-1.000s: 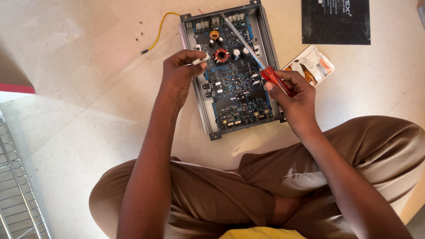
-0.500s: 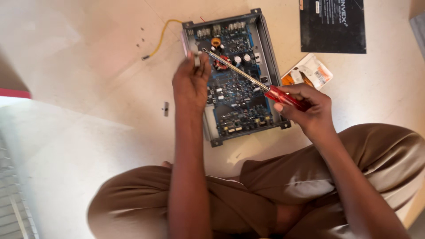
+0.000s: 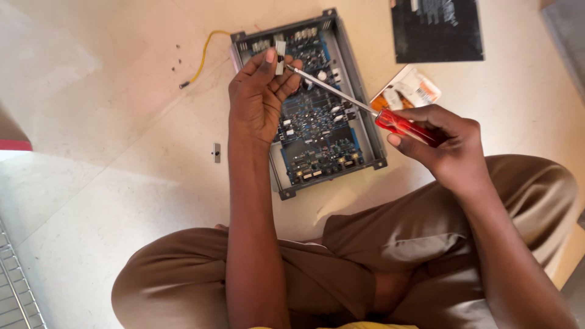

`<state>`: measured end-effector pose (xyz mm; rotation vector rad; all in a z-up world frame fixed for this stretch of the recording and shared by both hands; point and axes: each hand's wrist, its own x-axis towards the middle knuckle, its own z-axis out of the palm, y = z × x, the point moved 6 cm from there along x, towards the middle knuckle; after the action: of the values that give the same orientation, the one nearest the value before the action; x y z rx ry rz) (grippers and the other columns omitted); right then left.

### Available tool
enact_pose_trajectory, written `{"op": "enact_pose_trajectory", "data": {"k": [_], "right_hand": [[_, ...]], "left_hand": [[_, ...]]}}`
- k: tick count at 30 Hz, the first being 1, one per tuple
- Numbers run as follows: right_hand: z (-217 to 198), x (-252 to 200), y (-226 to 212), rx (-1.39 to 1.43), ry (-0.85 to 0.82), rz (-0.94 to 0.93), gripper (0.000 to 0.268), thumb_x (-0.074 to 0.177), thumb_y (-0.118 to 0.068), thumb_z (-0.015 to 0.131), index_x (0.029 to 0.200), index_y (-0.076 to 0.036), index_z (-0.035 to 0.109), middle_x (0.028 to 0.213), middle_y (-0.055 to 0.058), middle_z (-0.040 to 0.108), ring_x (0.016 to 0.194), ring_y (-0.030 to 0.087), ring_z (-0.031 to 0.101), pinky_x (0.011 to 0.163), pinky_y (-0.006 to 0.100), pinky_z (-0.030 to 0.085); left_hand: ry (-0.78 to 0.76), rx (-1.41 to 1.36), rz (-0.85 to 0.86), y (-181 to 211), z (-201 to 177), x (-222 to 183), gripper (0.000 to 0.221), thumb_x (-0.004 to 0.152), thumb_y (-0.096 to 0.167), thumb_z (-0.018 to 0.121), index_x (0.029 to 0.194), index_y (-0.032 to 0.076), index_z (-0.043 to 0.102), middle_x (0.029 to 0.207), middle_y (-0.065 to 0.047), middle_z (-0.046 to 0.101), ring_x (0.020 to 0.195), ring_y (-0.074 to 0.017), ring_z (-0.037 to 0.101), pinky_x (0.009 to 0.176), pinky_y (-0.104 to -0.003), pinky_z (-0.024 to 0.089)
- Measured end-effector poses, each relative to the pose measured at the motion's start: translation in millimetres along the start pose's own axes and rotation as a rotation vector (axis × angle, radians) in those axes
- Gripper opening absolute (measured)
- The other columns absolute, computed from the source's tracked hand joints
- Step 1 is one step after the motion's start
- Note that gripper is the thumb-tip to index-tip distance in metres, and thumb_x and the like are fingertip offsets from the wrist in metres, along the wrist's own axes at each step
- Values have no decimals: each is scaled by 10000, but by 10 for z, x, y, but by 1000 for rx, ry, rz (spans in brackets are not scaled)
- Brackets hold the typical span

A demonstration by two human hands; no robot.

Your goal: The person uses a screwdriver to remove and replace components and screws on an internal circuit board of an audio amplifier.

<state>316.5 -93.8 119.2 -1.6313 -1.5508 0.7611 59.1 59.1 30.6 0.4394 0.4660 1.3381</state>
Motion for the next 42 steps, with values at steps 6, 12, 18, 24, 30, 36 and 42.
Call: {"op": "enact_pose_trajectory", "data": {"k": [6, 12, 18, 24, 30, 36, 42], "right_hand": [[-189, -526, -164, 129, 81, -52, 323, 886, -33, 810, 1198, 3, 733, 1034, 40, 751, 891, 32, 623, 814, 181, 499], [-334, -1157, -303, 110, 143, -67, 308, 898, -22, 802, 1195, 9, 728, 1056, 58, 760, 937, 59, 660, 854, 211, 525], [-727, -1653, -718, -156, 193, -221, 324, 876, -33, 823, 1184, 0, 727, 1103, 91, 762, 985, 123, 729, 878, 258, 593], [-1167, -2103, -878, -114, 234, -164, 340, 810, -12, 787, 1139, -37, 708, 1071, 121, 689, 879, 143, 702, 791, 250, 594], [-1622, -2330, -632, 39, 327, -126, 275, 982, -209, 724, 1161, -9, 667, 968, 106, 698, 809, 151, 699, 780, 278, 589], [-1644, -2140, -639, 67, 330, -372, 369, 1173, -317, 572, 1356, 2, 550, 1126, 76, 631, 1011, 140, 631, 927, 292, 522], [-1522, -1403, -713, 102, 334, -337, 251, 1235, -140, 564, 1410, 38, 585, 1187, 103, 659, 1022, 177, 645, 907, 304, 558]], "left_hand": [[-64, 38, -55, 35, 326, -433, 208, 964, 100, 715, 1101, -52, 679, 1004, -179, 741, 976, -305, 778, 836, -391, 654], [-178, 137, -64, 67, 623, -830, 206, 954, 70, 729, 1120, -50, 706, 991, -146, 747, 910, -267, 758, 869, -425, 655], [-329, 381, 3, 109, 1020, -1260, 142, 989, 93, 717, 1091, -3, 697, 998, -118, 757, 895, -242, 790, 823, -378, 667], [-337, 843, 95, -3, 1495, -1556, 169, 975, 37, 672, 1139, 30, 712, 962, -124, 769, 850, -204, 819, 693, -273, 683], [-209, 1231, 390, -112, 1820, -1965, 308, 900, -54, 620, 1162, 76, 718, 1007, -102, 786, 786, -123, 789, 628, -272, 596], [-149, 1096, 313, -190, 1760, -1980, 422, 801, -36, 742, 1205, 44, 651, 839, -129, 786, 693, -188, 778, 601, -363, 580], [-18, 1362, 412, -579, 1529, -1594, 462, 786, -47, 762, 1214, 39, 611, 827, -189, 754, 719, -273, 780, 645, -427, 557]]}}
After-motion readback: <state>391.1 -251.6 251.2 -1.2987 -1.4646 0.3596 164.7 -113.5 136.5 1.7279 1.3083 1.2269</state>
